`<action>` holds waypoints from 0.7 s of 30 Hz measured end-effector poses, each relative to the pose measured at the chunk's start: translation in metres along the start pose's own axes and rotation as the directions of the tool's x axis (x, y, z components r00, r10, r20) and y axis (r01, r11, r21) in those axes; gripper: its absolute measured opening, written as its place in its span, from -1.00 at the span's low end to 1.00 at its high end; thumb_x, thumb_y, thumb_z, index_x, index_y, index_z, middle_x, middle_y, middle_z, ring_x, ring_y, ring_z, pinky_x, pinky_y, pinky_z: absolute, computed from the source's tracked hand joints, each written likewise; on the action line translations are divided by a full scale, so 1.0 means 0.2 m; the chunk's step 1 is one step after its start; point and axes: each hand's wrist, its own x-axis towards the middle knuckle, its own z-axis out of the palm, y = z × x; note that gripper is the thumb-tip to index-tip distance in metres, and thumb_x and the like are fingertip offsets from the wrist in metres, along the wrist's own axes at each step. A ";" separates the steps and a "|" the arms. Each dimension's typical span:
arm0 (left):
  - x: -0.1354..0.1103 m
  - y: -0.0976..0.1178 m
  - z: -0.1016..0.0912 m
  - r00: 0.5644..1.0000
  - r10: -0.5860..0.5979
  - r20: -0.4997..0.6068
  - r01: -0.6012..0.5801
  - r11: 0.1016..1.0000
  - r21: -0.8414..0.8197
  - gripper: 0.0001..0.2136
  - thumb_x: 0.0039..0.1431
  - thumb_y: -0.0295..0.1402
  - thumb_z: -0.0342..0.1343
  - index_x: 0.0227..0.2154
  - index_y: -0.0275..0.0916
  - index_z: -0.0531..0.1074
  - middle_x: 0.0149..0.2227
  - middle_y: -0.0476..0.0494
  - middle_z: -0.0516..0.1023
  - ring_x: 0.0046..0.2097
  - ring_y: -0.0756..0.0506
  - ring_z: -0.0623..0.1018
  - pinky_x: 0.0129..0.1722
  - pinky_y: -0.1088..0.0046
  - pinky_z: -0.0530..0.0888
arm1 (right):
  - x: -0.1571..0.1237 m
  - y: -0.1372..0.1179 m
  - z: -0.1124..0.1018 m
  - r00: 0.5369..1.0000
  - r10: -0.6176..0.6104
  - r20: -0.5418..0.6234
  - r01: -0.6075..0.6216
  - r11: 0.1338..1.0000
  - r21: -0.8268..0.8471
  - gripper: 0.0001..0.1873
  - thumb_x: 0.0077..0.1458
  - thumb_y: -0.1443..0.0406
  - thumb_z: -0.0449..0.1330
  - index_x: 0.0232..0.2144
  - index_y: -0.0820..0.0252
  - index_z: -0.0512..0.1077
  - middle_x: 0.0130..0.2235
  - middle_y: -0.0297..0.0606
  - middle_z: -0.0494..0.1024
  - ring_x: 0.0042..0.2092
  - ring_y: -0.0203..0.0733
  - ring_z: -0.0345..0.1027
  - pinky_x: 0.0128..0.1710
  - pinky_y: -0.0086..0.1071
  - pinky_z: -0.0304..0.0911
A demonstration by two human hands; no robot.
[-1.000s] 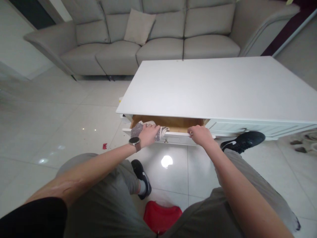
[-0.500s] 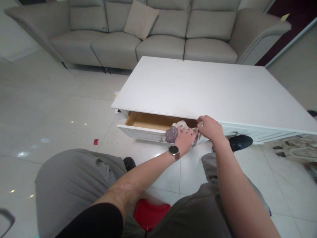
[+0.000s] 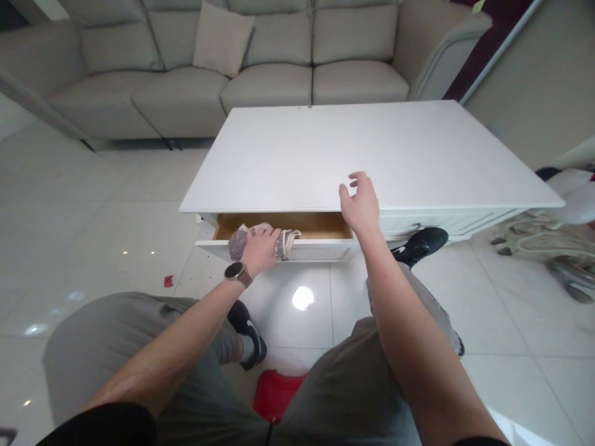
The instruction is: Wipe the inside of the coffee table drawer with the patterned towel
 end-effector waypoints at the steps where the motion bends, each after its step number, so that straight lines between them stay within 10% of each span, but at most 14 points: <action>1: 0.01 0.02 0.00 1.000 0.022 -0.007 -0.022 1.000 -0.008 -0.45 0.14 -0.34 0.14 0.23 -0.18 0.32 0.12 -0.35 0.54 0.19 -0.39 0.43 0.31 -0.13 0.11 | 0.01 0.01 -0.01 1.000 -0.004 -0.030 0.004 1.000 0.003 -0.58 0.39 0.14 -0.05 0.22 0.03 0.26 0.06 -0.07 0.43 0.00 0.01 0.37 0.03 -0.11 0.29; 9: 0.27 0.61 0.05 0.959 0.275 -0.068 -0.281 0.954 -0.108 -0.28 0.17 -0.39 0.10 0.42 -0.30 0.13 0.39 -0.36 0.34 0.36 -0.29 0.35 0.38 -0.08 0.13 | 0.03 0.10 -0.04 0.995 -0.024 -0.101 0.022 1.000 -0.014 -0.57 0.46 0.13 -0.13 0.29 0.00 0.17 0.06 -0.07 0.36 0.04 -0.01 0.33 0.05 -0.11 0.29; 17: 0.49 1.08 0.18 0.772 0.621 -0.136 -0.635 0.765 -0.112 -0.45 0.40 -0.43 -0.12 0.42 -0.17 0.22 0.45 -0.18 0.25 0.49 -0.21 0.14 0.49 0.06 0.07 | 0.02 0.14 -0.04 0.994 -0.019 -0.105 0.017 1.000 -0.014 -0.59 0.47 0.14 -0.13 0.26 0.04 0.19 0.09 -0.05 0.30 0.14 0.01 0.27 0.09 -0.10 0.26; 21: 0.53 1.23 0.27 0.818 0.533 -0.214 -0.571 0.795 -0.204 -0.49 0.33 -0.49 -0.06 0.31 -0.18 0.38 0.32 -0.16 0.46 0.36 -0.25 0.38 0.34 0.16 0.36 | 0.02 0.15 -0.02 0.994 0.011 -0.111 -0.004 0.998 0.062 -0.66 0.43 0.14 -0.06 0.17 0.05 0.23 0.07 -0.07 0.31 0.13 0.00 0.27 0.11 -0.10 0.25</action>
